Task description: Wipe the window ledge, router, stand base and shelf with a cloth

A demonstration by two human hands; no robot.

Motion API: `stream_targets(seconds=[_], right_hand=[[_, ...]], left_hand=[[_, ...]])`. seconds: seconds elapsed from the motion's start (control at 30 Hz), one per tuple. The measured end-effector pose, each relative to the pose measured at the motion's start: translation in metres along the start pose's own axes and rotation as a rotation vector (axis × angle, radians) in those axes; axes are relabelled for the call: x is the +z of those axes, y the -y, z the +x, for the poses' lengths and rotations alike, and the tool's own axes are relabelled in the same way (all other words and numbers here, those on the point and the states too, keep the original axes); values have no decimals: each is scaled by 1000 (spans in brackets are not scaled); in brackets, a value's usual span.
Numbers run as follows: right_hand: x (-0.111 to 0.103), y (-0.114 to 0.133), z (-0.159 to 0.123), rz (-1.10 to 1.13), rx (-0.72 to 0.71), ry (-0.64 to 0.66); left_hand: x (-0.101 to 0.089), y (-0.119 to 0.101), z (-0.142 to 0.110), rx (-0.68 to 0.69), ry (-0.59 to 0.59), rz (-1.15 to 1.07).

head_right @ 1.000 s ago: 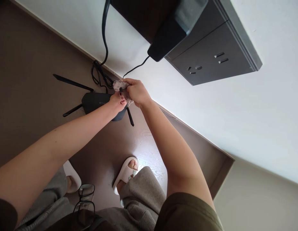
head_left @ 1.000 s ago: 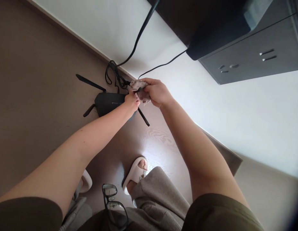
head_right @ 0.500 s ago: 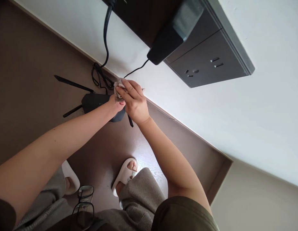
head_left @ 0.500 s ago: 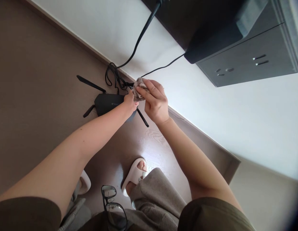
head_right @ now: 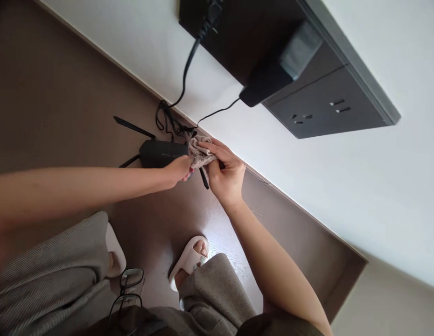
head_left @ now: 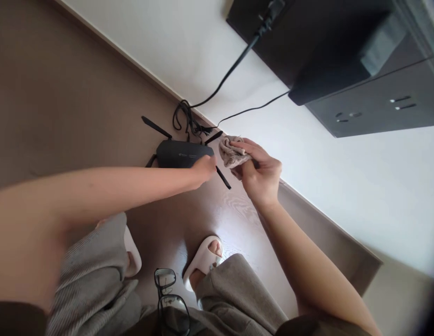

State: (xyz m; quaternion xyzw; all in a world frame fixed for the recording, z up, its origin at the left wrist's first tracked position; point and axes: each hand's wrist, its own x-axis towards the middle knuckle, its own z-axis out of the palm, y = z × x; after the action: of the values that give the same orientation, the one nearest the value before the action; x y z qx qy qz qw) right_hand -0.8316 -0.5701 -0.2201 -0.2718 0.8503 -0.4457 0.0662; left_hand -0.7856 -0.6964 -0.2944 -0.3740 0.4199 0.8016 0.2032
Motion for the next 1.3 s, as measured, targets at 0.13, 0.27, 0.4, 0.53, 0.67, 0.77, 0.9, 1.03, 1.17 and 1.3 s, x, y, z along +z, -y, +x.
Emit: stream_targets(seconds=[0.13, 0.27, 0.4, 0.53, 0.67, 0.77, 0.9, 1.03, 1.17, 1.3], right_hand=[[23, 30, 18, 121, -52, 68], [64, 42, 47, 67, -201, 99], [116, 41, 75, -51, -413, 211], [150, 27, 84, -163, -551, 389], [153, 10, 73, -196, -493, 450], [149, -1, 57, -205, -429, 449], [151, -16, 35, -210, -308, 259], [152, -28, 31, -155, 14, 24], [156, -26, 50, -128, 168, 90], [174, -16, 68, -206, 228, 230]], left_hand=[[-61, -33, -77, 183, 34, 479], [-148, -57, -86, 523, -419, 520], [-194, -48, -45, 573, -565, 563], [-187, -45, -21, 640, -388, 668], [-176, -52, -18, 690, -301, 662], [-176, -55, -19, 687, -283, 671], [-179, -59, -23, 664, -265, 668], [-180, -65, -32, 673, -230, 702], [-178, -76, -41, 757, -210, 747], [-174, -89, -48, 774, -249, 783]])
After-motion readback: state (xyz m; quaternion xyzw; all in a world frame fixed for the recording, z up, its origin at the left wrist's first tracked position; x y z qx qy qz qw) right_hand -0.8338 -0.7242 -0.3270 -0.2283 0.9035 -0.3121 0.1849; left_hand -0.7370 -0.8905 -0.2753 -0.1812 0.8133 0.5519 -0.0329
